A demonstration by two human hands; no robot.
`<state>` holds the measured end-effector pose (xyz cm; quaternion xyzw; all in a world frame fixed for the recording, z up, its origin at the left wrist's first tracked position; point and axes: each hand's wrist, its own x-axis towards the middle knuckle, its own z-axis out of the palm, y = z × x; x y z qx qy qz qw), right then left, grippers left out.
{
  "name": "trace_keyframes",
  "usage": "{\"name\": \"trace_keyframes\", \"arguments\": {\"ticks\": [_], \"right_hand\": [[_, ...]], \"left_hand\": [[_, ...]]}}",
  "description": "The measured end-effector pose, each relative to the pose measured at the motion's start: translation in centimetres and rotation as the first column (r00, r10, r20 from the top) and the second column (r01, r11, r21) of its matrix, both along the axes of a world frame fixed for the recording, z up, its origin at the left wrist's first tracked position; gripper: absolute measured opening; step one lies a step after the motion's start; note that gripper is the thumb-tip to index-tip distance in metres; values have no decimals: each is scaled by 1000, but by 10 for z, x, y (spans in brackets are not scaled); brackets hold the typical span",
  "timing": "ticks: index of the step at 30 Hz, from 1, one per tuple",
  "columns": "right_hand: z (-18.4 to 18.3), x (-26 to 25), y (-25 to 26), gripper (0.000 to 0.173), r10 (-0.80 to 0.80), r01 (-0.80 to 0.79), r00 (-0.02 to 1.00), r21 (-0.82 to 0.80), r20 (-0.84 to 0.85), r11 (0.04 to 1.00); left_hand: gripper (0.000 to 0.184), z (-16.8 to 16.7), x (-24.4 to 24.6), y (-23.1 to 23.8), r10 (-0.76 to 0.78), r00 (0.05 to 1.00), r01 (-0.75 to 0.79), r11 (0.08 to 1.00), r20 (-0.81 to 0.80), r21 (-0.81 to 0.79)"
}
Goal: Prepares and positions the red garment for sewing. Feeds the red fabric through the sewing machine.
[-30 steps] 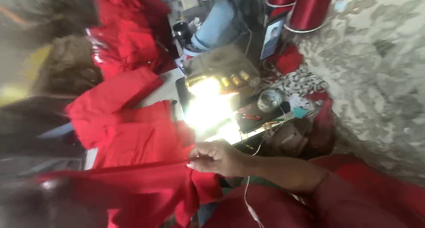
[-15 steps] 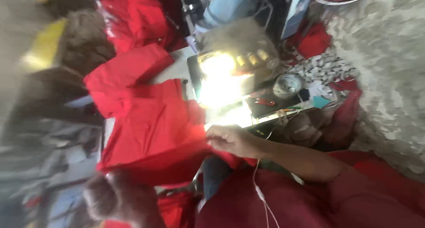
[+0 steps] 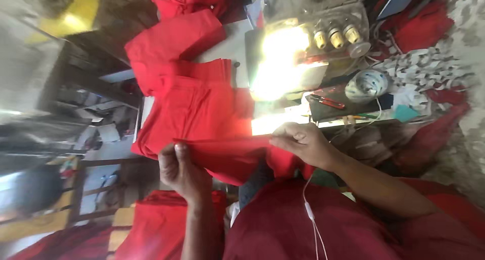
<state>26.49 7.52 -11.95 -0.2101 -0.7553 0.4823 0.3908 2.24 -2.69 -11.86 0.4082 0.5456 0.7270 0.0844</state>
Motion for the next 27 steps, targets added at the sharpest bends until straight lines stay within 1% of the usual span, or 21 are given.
{"name": "trace_keyframes", "arguments": {"ticks": [2,3,4,5,7,8,9,10,11,12,13,14,16,18,19,20,22,24,27], "right_hand": [[6,-5,-2,11,47,-47,999,28,13,998],[11,-9,-4,11,79,-80,997,49,8,996],[18,-13,-4,11,122,-121,993,63,-4,991],[26,-18,-4,11,159,-157,987,70,-28,985],[36,-28,-2,10,181,-177,976,44,-122,983],[38,-33,0,9,152,-150,973,22,-173,988],[36,-37,2,8,97,-99,971,2,-219,995],[30,-41,5,7,24,-30,967,-18,-254,999],[20,-43,7,9,-58,47,962,-45,-266,998],[6,-45,9,11,-128,110,959,-84,-254,990],[-11,-46,10,13,-193,166,951,-128,-241,978],[-31,-46,11,14,-258,223,944,-177,-207,959],[-71,-40,12,16,-374,331,922,-297,-101,896],[-107,-28,9,16,-464,418,886,-432,-2,799],[-121,-21,8,15,-492,447,870,-489,42,749],[-131,-13,6,14,-503,463,861,-522,74,716],[-139,-3,3,11,-494,456,865,-551,89,699],[-138,1,1,9,-479,434,875,-563,76,704],[-138,-1,-1,8,-477,417,877,-563,46,713]], "left_hand": [[17,4,-5,-4,30,998,-27,998,52,-51],[16,10,-12,-5,33,999,-30,997,33,-72],[14,20,-24,-5,22,999,-25,996,-31,-90],[11,34,-37,-3,10,992,-23,994,-128,-103],[8,69,-65,15,29,930,-80,989,-366,-127],[15,85,-74,31,42,877,-113,986,-479,-119],[20,100,-77,54,36,807,-110,990,-589,-91],[24,113,-73,78,11,712,-89,993,-702,-74],[28,120,-66,102,-23,581,-49,997,-814,-64],[28,121,-59,126,-58,453,1,998,-890,-64],[27,116,-49,148,-115,365,30,993,-924,-112],[26,102,-36,167,-196,345,50,980,-918,-190],[23,57,-9,200,-365,443,91,927,-819,-364],[21,2,15,221,-468,538,159,873,-702,-460],[20,-22,24,227,-506,558,196,851,-658,-488],[19,-39,34,229,-530,560,223,837,-637,-500],[17,-55,46,230,-513,529,227,853,-676,-469],[17,-58,49,228,-486,523,232,872,-700,-432],[14,-59,46,228,-479,536,247,877,-696,-413]]}}
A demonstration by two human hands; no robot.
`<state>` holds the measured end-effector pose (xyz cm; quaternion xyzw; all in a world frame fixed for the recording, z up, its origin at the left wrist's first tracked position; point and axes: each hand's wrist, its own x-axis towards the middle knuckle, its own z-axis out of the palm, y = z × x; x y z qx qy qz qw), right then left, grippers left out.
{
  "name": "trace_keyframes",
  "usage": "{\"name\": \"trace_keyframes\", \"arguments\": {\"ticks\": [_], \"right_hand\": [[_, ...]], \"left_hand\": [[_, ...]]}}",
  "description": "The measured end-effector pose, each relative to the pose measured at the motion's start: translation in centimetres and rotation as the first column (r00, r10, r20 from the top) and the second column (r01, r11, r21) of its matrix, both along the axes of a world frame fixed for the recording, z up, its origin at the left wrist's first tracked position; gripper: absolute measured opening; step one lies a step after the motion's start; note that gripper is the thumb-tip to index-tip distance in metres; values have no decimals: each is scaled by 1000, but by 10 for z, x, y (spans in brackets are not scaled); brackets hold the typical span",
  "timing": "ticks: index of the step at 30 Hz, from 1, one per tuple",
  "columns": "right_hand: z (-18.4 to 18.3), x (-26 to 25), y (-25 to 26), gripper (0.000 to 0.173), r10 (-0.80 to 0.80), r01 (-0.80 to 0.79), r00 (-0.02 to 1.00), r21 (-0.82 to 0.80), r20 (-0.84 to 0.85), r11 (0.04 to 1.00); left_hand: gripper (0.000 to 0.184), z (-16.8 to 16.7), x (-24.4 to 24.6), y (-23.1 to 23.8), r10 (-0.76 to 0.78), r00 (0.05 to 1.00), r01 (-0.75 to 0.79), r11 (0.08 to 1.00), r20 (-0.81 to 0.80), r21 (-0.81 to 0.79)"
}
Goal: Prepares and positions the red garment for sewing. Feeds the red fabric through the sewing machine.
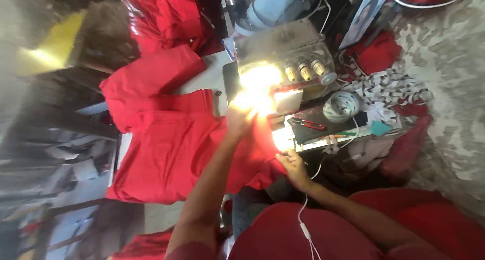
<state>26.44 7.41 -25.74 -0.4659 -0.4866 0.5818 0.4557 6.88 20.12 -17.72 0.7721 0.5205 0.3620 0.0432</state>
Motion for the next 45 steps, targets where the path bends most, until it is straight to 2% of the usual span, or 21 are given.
{"name": "trace_keyframes", "arguments": {"ticks": [3,8,12,17,19,21,23,25,30,38,45], "right_hand": [[2,0,-1,7,-3,3,1000,21,-8,1000],[0,1,-4,7,-17,17,1000,35,-13,999],[-2,0,-4,5,-22,24,999,42,-42,999],[2,0,-4,4,-31,33,999,41,-37,999],[4,0,-4,4,-32,33,999,43,-27,999],[4,1,-5,4,-44,45,999,44,-29,998],[5,2,-4,4,-50,52,998,55,-31,997],[7,3,-3,4,-58,60,998,65,-35,996],[15,7,6,2,-93,96,993,47,-73,994],[26,11,16,4,-129,133,989,49,-78,990],[32,13,19,6,-147,152,987,77,-61,985]], "left_hand": [[14,0,-2,0,-5,1000,5,1000,13,-9],[15,5,-5,1,-38,994,54,987,105,-153],[16,8,-4,0,-42,996,51,991,79,-121],[15,9,-2,1,49,998,-45,991,35,-128],[14,8,1,-4,85,996,-87,995,-34,-52],[13,7,10,-16,118,975,-98,989,-188,109],[19,10,24,-36,144,937,-111,987,-319,118],[22,11,32,-53,149,919,-134,989,-364,68],[20,5,37,-55,205,920,-186,979,-334,88],[32,8,37,-46,200,927,-207,978,-318,14],[21,7,43,-41,236,931,-235,971,-278,36]]}}
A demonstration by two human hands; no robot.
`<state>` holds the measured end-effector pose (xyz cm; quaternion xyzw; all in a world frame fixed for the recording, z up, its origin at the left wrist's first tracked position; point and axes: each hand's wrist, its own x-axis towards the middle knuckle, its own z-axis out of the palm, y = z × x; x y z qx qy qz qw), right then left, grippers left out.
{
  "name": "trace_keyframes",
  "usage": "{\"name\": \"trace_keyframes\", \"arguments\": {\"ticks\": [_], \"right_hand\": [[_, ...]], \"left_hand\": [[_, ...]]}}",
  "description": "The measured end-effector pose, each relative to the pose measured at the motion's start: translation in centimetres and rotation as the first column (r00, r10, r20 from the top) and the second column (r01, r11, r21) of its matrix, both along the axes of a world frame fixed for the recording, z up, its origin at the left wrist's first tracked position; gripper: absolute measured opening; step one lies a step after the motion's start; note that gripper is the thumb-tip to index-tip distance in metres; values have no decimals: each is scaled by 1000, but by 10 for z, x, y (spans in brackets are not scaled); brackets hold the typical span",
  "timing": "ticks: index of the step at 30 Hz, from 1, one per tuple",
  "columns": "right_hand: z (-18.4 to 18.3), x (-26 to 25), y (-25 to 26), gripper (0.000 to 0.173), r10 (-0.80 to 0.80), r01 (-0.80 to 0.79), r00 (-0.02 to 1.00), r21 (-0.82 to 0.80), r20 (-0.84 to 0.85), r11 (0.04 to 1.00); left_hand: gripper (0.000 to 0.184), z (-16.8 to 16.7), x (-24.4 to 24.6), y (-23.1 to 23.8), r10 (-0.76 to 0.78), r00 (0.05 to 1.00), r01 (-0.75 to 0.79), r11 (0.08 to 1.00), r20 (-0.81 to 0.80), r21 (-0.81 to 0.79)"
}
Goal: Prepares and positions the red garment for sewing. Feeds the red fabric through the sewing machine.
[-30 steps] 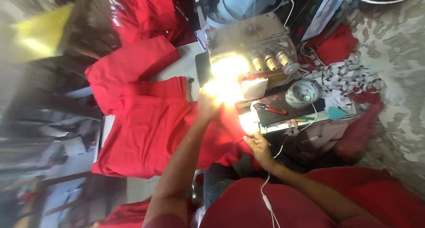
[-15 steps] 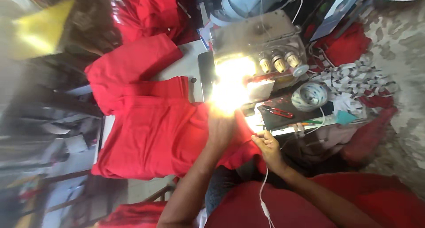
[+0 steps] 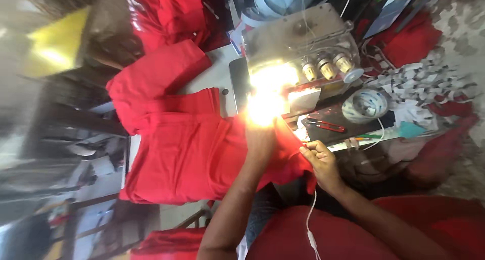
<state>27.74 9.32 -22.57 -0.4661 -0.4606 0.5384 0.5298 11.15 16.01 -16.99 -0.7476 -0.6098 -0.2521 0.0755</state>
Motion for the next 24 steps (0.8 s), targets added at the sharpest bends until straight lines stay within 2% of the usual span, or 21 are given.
{"name": "trace_keyframes", "arguments": {"ticks": [5,10,17,22,24], "right_hand": [[8,1,-9,5,15,-15,1000,-32,4,999],[11,-6,-10,6,21,-22,1000,-51,-22,998],[12,-36,8,4,42,-50,995,-88,-94,995],[22,-53,24,5,10,-27,993,-136,-121,990],[28,-58,31,6,-6,-13,991,-141,-131,990]], "left_hand": [[30,5,6,-20,27,997,-31,998,-71,-60],[39,-2,5,-27,12,998,-17,995,-58,-96],[31,-6,-33,15,-58,993,76,979,102,-188],[42,-6,-63,46,-61,973,136,932,223,-337],[35,-8,-71,60,-91,971,155,945,223,-288]]}}
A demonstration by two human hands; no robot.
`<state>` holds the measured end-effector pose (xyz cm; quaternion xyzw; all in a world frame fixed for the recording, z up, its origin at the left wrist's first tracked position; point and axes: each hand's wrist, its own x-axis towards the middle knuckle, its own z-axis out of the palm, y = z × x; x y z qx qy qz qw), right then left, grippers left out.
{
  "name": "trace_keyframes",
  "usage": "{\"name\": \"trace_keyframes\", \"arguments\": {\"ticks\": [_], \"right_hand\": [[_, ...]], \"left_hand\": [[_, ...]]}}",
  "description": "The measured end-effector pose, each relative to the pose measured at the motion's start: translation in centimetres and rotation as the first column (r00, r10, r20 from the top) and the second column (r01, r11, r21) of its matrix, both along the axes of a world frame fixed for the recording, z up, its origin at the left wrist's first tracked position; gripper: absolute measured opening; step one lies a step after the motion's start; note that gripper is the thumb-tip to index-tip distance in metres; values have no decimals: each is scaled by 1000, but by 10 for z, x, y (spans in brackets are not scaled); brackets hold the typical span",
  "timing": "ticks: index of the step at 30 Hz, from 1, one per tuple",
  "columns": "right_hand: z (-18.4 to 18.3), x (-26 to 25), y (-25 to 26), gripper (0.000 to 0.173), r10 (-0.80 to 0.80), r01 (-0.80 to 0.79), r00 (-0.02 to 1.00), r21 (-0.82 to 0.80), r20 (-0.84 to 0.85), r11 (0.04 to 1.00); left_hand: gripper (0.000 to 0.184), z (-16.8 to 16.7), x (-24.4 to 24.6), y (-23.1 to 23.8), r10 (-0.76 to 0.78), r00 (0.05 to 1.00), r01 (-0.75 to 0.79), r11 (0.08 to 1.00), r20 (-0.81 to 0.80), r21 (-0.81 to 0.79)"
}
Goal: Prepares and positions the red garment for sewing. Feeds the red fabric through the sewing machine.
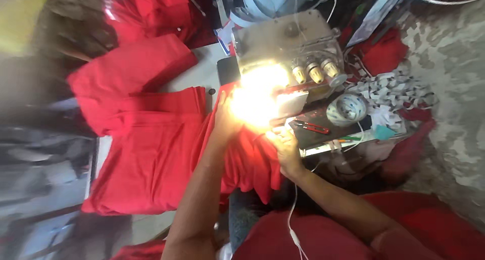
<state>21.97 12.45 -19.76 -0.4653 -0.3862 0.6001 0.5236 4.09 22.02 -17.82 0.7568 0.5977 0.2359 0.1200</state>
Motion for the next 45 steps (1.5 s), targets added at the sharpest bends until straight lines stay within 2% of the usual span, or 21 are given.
{"name": "trace_keyframes", "arguments": {"ticks": [3,6,8,10,12,15,17,23,27,32,39,45], "right_hand": [[7,-5,9,6,-11,11,999,4,38,1000],[13,-11,15,6,-26,27,998,-10,61,1000],[15,-15,16,6,-33,33,998,4,55,999],[17,-17,16,7,-35,34,998,7,47,999],[21,-19,18,6,-45,45,999,-16,30,999],[23,-23,30,2,-106,104,994,-51,-27,993],[25,-25,36,4,-122,117,991,-86,-62,989],[34,-20,34,7,-86,64,990,-184,-115,981],[32,-6,15,14,13,-22,999,-253,-39,967],[20,2,10,14,59,-61,998,-214,-15,975],[18,-3,14,12,27,-27,1000,-183,-5,983],[17,-5,17,13,31,-27,999,-160,24,987]], "left_hand": [[32,9,-4,18,-10,999,10,1000,-46,-10],[36,14,-11,33,-63,998,63,998,-22,7],[31,20,-12,35,-85,996,86,996,-34,31],[27,20,-8,26,-65,993,84,979,-103,186],[25,23,1,0,-83,994,100,963,-78,249],[18,26,19,-37,-184,983,177,965,17,191],[19,26,21,-45,-202,979,196,969,20,149],[23,31,24,-49,-219,974,226,958,-57,179],[25,23,28,-55,-231,953,275,932,-198,236],[31,15,22,-55,-241,946,290,927,-216,236],[35,18,9,-40,-304,926,350,914,-226,206],[28,18,-3,-27,-309,942,331,918,-131,218]]}}
